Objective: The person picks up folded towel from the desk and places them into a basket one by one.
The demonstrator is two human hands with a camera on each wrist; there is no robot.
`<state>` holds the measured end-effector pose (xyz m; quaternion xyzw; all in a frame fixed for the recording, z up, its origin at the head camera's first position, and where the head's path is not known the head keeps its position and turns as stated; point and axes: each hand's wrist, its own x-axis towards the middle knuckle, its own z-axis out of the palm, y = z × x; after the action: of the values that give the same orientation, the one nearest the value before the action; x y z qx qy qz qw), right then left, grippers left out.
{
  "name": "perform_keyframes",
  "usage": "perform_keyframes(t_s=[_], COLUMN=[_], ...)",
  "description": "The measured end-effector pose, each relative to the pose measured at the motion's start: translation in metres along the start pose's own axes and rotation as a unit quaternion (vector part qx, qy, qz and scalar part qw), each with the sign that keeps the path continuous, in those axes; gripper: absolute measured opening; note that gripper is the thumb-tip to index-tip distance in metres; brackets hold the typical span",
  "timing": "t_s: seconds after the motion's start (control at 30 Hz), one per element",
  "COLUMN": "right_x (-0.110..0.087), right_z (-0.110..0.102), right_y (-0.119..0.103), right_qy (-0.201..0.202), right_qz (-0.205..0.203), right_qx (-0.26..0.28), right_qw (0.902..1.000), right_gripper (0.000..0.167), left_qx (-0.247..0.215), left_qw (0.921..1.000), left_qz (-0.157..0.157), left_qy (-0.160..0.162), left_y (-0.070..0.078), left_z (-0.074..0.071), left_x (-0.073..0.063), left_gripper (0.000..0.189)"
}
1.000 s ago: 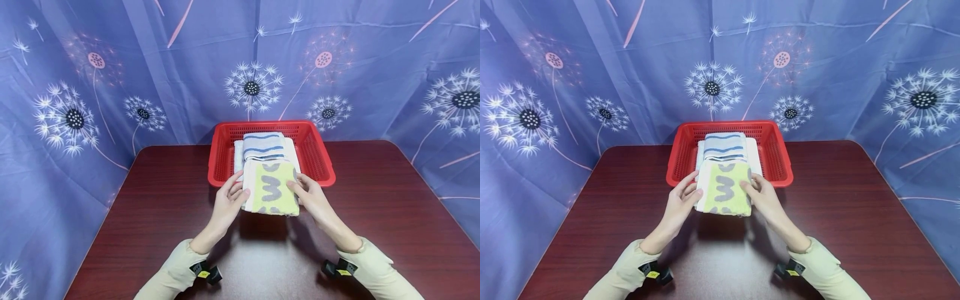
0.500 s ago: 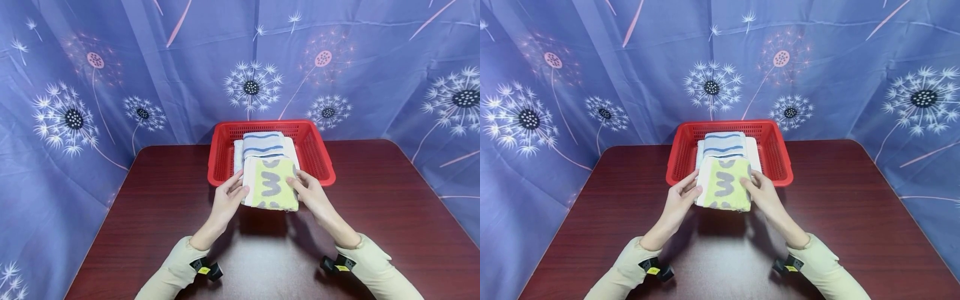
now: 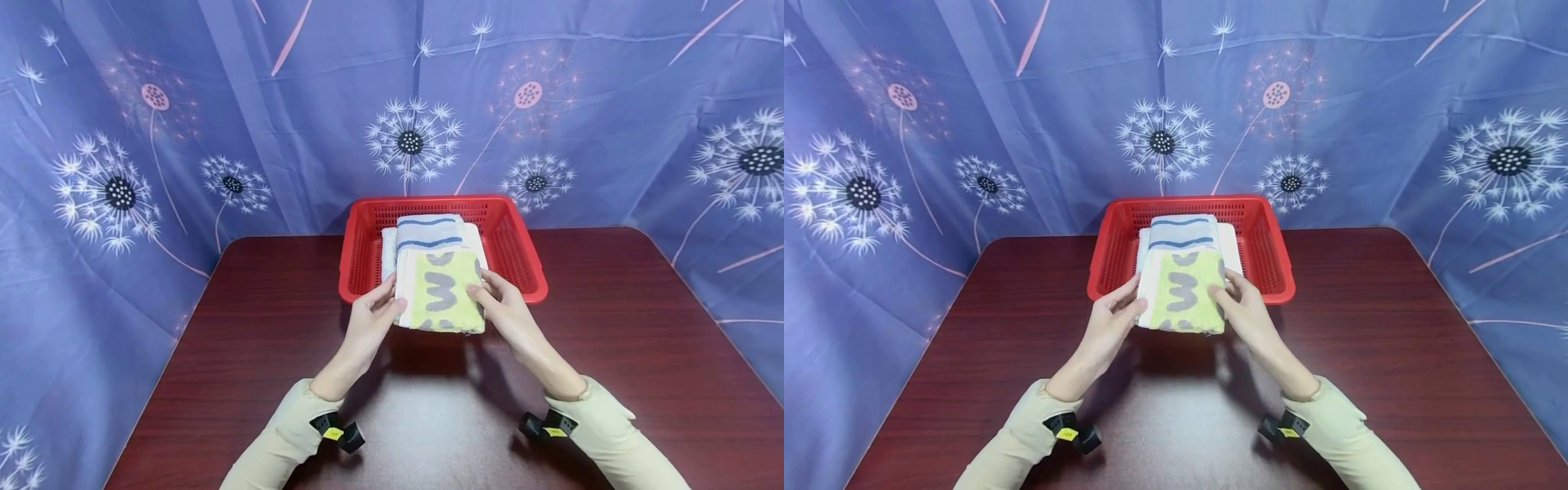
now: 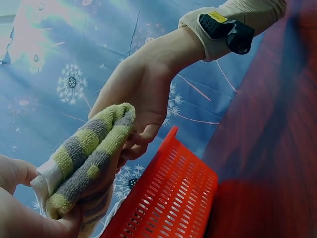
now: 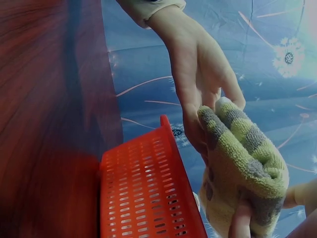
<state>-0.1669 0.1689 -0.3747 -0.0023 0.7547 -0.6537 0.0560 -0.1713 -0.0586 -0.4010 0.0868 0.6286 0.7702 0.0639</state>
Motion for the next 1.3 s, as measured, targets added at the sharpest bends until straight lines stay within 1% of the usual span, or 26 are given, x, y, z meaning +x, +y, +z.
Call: perform_keyframes(t_s=[0.13, 0.33, 0.43, 0.63, 0.83, 1.03, 1.3], right_x=[0.002, 0.006, 0.008, 0.013, 0.018, 0.022, 0.027], right_z=[0.0, 0.0, 0.0, 0.0, 0.0, 0.0, -0.002], right_y=[-0.001, -0.004, -0.004, -0.001, -0.001, -0.003, -0.004], right_qy=[0.005, 0.023, 0.032, 0.03, 0.029, 0.027, 0.036], right_qz=[-0.001, 0.001, 0.004, 0.007, -0.003, -0.007, -0.001], right_qx=[-0.007, -0.014, -0.012, 0.001, 0.01, 0.012, 0.019], right_qw=[1.0, 0.9996, 0.9994, 0.9995, 0.9995, 0.9995, 0.9992], right_gripper=[0.054, 0.055, 0.056, 0.057, 0.056, 0.056, 0.057], left_qx=[-0.009, -0.009, -0.004, 0.01, 0.008, -0.007, -0.011], left_qw=[0.9999, 1.0, 1.0, 0.9996, 0.9997, 0.9999, 0.9998], left_qz=[-0.006, 0.002, -0.005, -0.023, -0.018, -0.008, -0.012], left_qy=[-0.003, 0.0, 0.003, 0.013, 0.011, 0.001, 0.014], left_y=[0.002, 0.003, 0.003, 0.004, 0.004, 0.003, 0.004], left_z=[0.001, 0.003, 0.004, 0.005, 0.004, 0.003, 0.004], left_x=[0.002, 0.007, 0.009, 0.012, 0.018, 0.021, 0.028], left_gripper=[0.058, 0.059, 0.059, 0.06, 0.061, 0.062, 0.064])
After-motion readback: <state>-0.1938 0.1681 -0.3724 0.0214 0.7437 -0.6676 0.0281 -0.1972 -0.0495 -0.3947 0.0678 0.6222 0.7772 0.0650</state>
